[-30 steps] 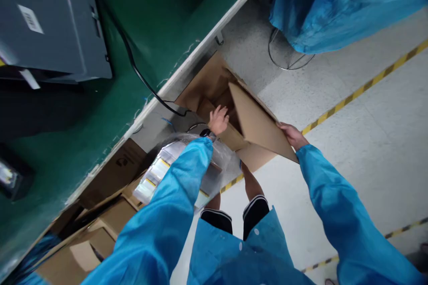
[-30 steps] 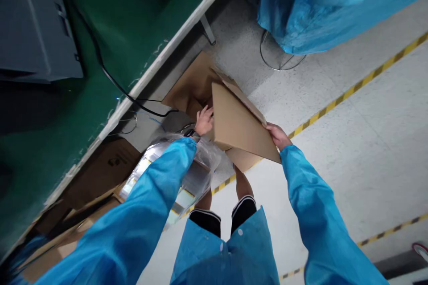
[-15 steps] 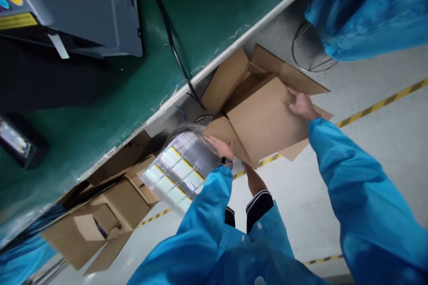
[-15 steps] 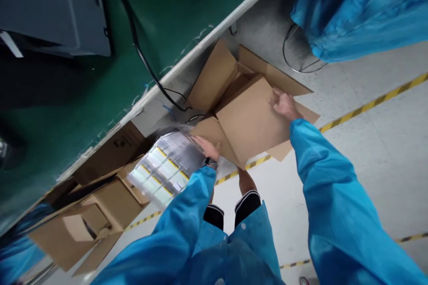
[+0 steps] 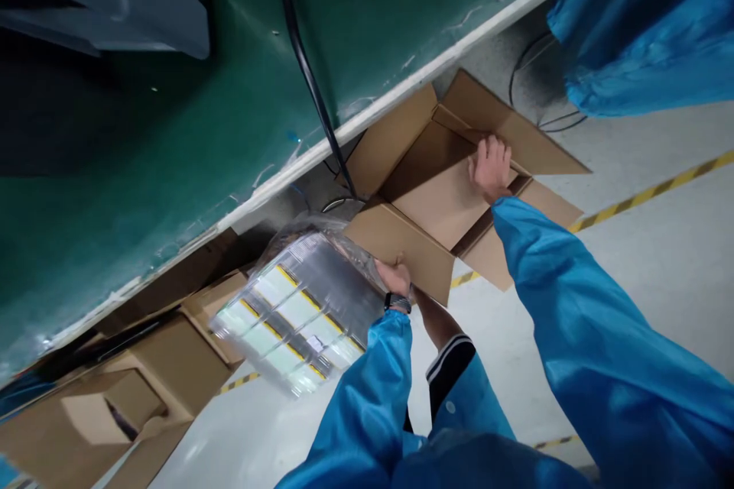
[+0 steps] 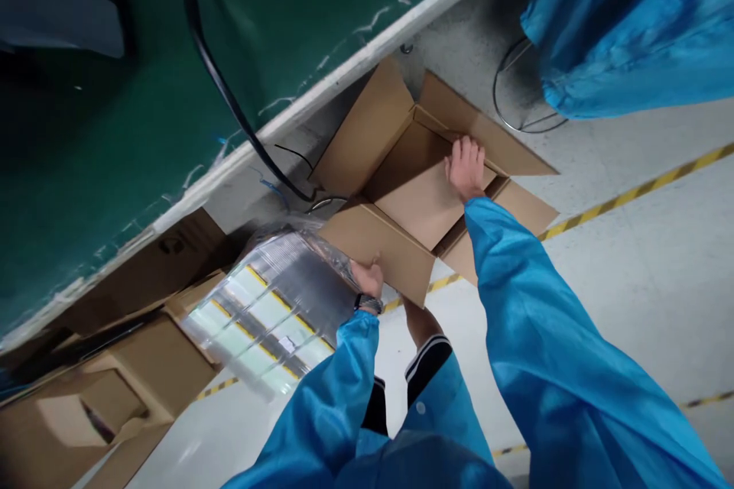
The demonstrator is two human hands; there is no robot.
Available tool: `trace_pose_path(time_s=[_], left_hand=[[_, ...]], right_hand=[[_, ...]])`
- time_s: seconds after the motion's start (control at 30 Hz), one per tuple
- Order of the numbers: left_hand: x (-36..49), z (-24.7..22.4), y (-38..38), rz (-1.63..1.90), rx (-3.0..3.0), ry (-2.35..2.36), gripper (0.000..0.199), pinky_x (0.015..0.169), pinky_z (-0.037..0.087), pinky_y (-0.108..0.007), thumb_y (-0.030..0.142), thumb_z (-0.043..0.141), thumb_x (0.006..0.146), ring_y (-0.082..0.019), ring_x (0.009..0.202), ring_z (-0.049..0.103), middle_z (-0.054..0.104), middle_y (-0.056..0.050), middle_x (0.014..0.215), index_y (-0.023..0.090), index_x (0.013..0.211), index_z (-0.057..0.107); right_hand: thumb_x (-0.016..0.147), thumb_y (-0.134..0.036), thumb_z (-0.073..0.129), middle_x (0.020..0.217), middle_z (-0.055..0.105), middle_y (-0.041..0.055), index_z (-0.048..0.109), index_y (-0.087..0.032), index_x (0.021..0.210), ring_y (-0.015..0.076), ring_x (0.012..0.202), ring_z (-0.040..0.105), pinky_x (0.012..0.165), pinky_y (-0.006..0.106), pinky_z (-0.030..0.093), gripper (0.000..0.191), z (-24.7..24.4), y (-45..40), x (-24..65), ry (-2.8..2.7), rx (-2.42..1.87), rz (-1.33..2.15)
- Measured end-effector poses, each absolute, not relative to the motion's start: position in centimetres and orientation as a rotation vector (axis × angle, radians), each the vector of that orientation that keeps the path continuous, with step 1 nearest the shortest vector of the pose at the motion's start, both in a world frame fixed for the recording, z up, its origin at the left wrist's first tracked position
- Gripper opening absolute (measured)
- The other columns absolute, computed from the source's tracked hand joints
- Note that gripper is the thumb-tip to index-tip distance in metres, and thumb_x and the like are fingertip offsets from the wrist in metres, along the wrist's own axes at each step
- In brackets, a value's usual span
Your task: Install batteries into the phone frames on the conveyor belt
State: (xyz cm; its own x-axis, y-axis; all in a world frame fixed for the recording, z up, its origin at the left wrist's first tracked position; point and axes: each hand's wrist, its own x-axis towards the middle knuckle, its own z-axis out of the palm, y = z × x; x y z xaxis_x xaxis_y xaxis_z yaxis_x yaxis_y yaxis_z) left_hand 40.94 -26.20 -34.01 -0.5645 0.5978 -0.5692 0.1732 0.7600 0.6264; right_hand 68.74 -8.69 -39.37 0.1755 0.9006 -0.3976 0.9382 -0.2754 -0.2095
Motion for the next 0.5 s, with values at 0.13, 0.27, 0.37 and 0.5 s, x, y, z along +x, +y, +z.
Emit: trace_pose_path(time_s=[0.13, 0.27, 0.37, 0.5], left_hand=[[41.0, -33.9, -26.0, 0.69, 0.447, 2.151, 0.071, 0.12, 0.049, -0.047, 0.021, 0.084, 0.082, -0.032, 0.133, 0.067, 0.068, -0.023, 0.139, 0.013, 0.146, 0.053], [41.0, -34.1, -26.2, 0.674, 0.532, 2.121, 0.068, 0.121, 0.048, -0.048, 0.026, 0.083, 0.083, -0.031, 0.134, 0.065, 0.067, -0.021, 0.14, 0.015, 0.144, 0.054], [41.0, -34.5, -26.5, 0.63, 0.642, 2.128, 0.065, 0.122, 0.045, -0.046, 0.024, 0.08, 0.085, -0.031, 0.137, 0.063, 0.063, -0.025, 0.144, 0.014, 0.143, 0.052], [40.6, -34.6, -27.1, 0.513, 0.78, 2.171, 0.05, 0.117, 0.049, -0.047, 0.036, 0.074, 0.091, -0.031, 0.133, 0.064, 0.063, -0.025, 0.138, 0.016, 0.133, 0.055]], right_hand=[[0.105, -0.048, 0.056, 0.164, 0.031, 0.0403, 0.03, 0.01, 0.162, 0.0461, 0.149, 0.035, 0.123, 0.06, 0.023, 0.085, -40.8, -16.9, 67.6, 1.585, 2.296, -0.765], [0.104, -0.059, 0.054, 0.154, 0.042, 0.0428, 0.037, 0.012, 0.158, 0.0453, 0.145, 0.043, 0.121, 0.054, 0.029, 0.09, -44.4, -19.0, 66.6, 1.372, 2.166, -0.957], [0.103, -0.062, 0.052, 0.151, 0.045, 0.0448, 0.042, 0.012, 0.153, 0.049, 0.144, 0.044, 0.12, 0.059, 0.029, 0.09, -47.5, -18.0, 65.8, 1.281, 2.225, -0.946], [0.094, -0.064, 0.066, 0.174, 0.012, 0.0338, 0.018, -0.011, 0.171, 0.0522, 0.158, 0.016, 0.12, 0.075, 0.017, 0.106, -50.2, -17.5, 64.0, 1.452, 2.182, -1.032]])
